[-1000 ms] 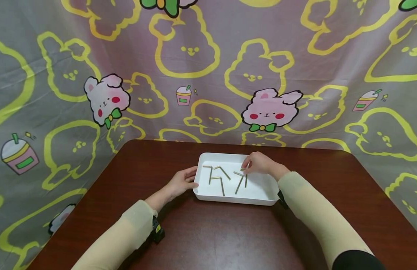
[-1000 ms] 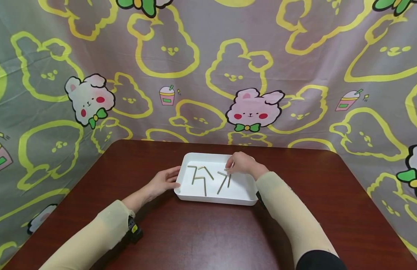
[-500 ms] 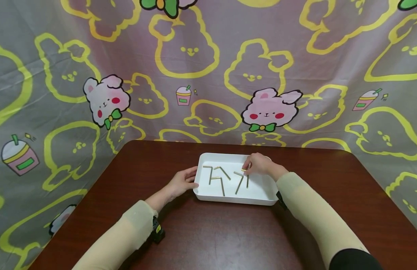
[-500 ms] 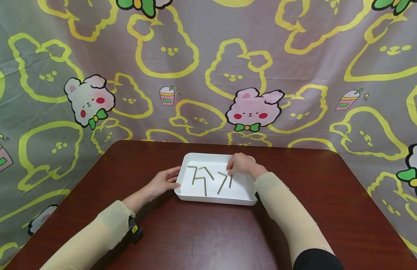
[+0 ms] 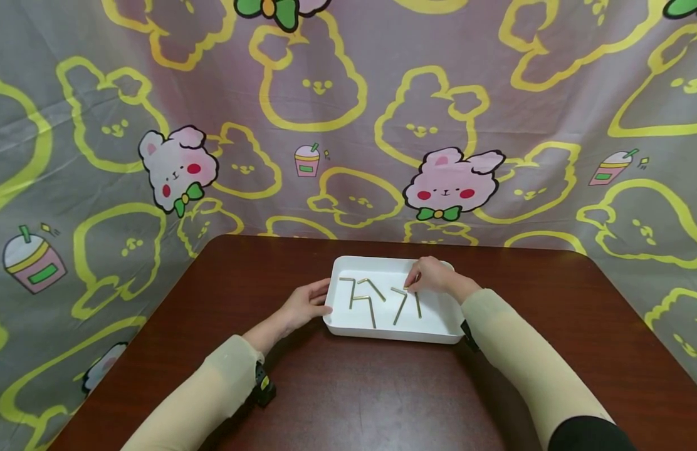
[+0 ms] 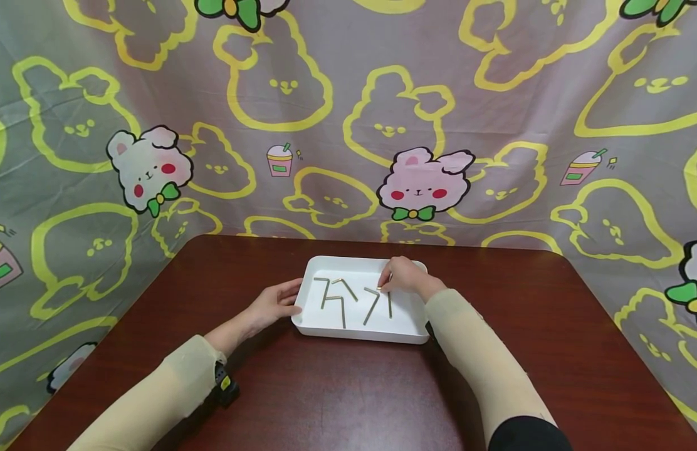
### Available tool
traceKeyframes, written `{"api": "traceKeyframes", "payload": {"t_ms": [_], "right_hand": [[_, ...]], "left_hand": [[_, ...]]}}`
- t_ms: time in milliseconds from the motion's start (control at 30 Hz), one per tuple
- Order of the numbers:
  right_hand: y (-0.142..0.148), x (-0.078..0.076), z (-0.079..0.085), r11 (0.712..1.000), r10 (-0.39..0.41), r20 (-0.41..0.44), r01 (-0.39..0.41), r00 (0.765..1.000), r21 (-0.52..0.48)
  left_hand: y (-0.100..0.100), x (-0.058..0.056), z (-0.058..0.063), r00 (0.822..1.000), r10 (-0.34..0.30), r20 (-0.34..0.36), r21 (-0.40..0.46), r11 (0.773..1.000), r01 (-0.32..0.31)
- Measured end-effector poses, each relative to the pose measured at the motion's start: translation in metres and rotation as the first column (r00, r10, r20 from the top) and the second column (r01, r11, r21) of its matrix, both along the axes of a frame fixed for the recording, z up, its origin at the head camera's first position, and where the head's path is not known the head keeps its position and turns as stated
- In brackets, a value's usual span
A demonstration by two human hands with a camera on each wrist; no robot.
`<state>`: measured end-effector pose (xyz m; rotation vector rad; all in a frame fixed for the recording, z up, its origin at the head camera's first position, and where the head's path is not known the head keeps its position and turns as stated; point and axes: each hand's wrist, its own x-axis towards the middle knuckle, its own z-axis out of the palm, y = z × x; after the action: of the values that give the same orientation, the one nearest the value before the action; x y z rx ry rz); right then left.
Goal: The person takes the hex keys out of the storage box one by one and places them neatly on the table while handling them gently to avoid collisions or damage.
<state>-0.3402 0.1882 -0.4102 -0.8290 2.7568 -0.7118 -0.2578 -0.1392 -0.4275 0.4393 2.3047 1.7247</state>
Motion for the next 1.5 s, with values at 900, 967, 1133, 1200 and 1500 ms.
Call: {"api": "traceKeyframes", "payload": {"t_ms": [900, 967, 1133, 1200, 1500], "right_hand": [[-0.0002, -0.002, -0.0066, 0.996, 0.087, -0.086, -0.086, 0.992, 0.007], [-0.0005, -0.0014, -0.007, 0.995, 0.096, -0.094, -0.095, 0.991, 0.015], [0.0003, -0.0009, -0.0083, 0.99, 0.138, -0.139, -0.136, 0.981, 0.024], [0.0003, -0.0003, -0.008, 0.989, 0.147, -0.147, -0.146, 0.978, 0.023], [0.0, 0.0016, -0.0001, 0.988, 0.157, -0.11, -0.154, 0.982, 0.027]], "left_hand": [[0.0017, -0.0016, -0.0006, 0.999, 0.024, 0.035, 0.004, 1.0, -0.024], [0.0019, -0.0012, -0.0005, 0.999, 0.026, 0.038, 0.001, 1.0, -0.026], [0.0018, -0.0003, 0.0001, 0.998, 0.028, 0.052, 0.002, 1.0, -0.028], [0.0016, -0.0006, 0.0002, 0.998, 0.027, 0.052, 0.004, 1.0, -0.028], [0.0011, -0.001, 0.0006, 0.999, 0.026, 0.045, 0.0, 1.0, -0.026]]}}
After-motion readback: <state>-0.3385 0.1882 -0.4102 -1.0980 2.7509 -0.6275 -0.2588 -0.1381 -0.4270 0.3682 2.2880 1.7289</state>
